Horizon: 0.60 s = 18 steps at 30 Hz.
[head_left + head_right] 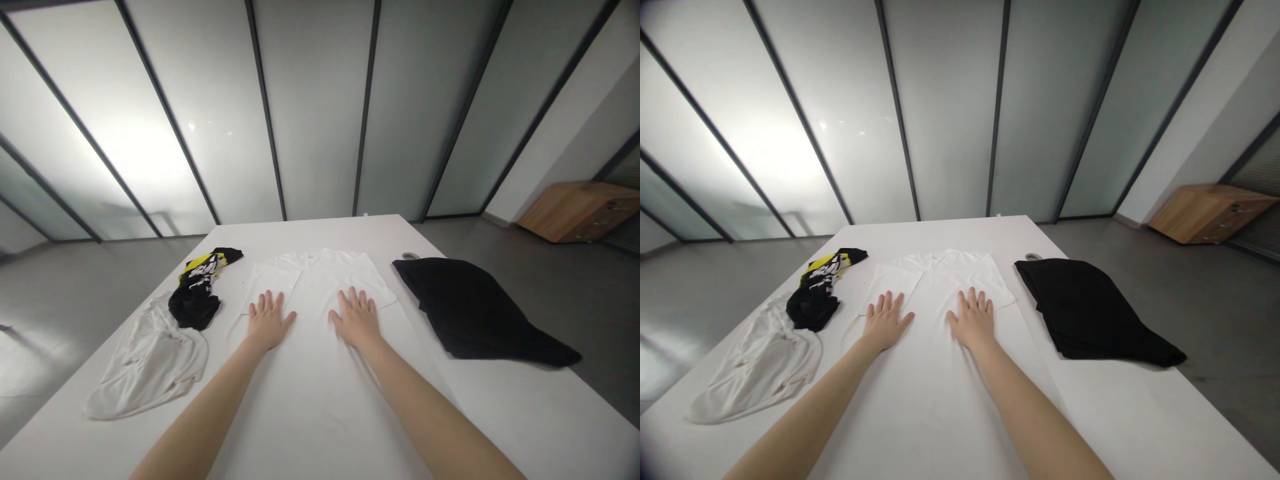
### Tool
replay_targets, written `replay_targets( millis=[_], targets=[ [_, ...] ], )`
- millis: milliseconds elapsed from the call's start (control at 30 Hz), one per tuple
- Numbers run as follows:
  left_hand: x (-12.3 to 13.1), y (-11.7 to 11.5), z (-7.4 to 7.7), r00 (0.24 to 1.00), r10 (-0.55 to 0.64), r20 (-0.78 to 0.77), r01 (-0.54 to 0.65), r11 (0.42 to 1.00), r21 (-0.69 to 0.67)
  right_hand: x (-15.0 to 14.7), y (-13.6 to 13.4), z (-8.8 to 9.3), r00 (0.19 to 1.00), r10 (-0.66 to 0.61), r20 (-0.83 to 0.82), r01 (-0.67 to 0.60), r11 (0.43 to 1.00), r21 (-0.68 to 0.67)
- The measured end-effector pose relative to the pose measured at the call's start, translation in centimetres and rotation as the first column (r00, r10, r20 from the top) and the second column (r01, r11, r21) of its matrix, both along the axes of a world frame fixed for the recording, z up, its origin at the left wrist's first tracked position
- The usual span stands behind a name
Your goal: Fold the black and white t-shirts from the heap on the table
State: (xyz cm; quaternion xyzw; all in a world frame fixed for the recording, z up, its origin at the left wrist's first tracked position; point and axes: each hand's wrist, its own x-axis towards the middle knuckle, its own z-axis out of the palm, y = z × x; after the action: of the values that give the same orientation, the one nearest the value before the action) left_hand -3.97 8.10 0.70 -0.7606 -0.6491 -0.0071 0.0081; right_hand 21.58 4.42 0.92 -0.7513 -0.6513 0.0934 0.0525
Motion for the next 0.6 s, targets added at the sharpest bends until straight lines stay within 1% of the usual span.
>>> replay_targets(
  millis=[200,400,600],
  targets=[
    [0.2,2.8,0.4,1.0,-0.012,0.009,0.012,1.0,-0.002,0.1,2.4,0.3,1.0,-0.005,-0.002,0.005,1.0,0.0],
    [0.4,5.9,0.3,0.999,0.001,0.035,-0.001,1.0,-0.004,0.6,5.2,0.7,1.0,0.021,0.016,-0.021,1.0,-0.004],
    [0.9,7.2,0.5,0.998,0.033,0.046,-0.034,0.999,0.004,0.8,7.6,1.1,0.999,0.039,0.025,-0.039,0.999,-0.015]
  ],
)
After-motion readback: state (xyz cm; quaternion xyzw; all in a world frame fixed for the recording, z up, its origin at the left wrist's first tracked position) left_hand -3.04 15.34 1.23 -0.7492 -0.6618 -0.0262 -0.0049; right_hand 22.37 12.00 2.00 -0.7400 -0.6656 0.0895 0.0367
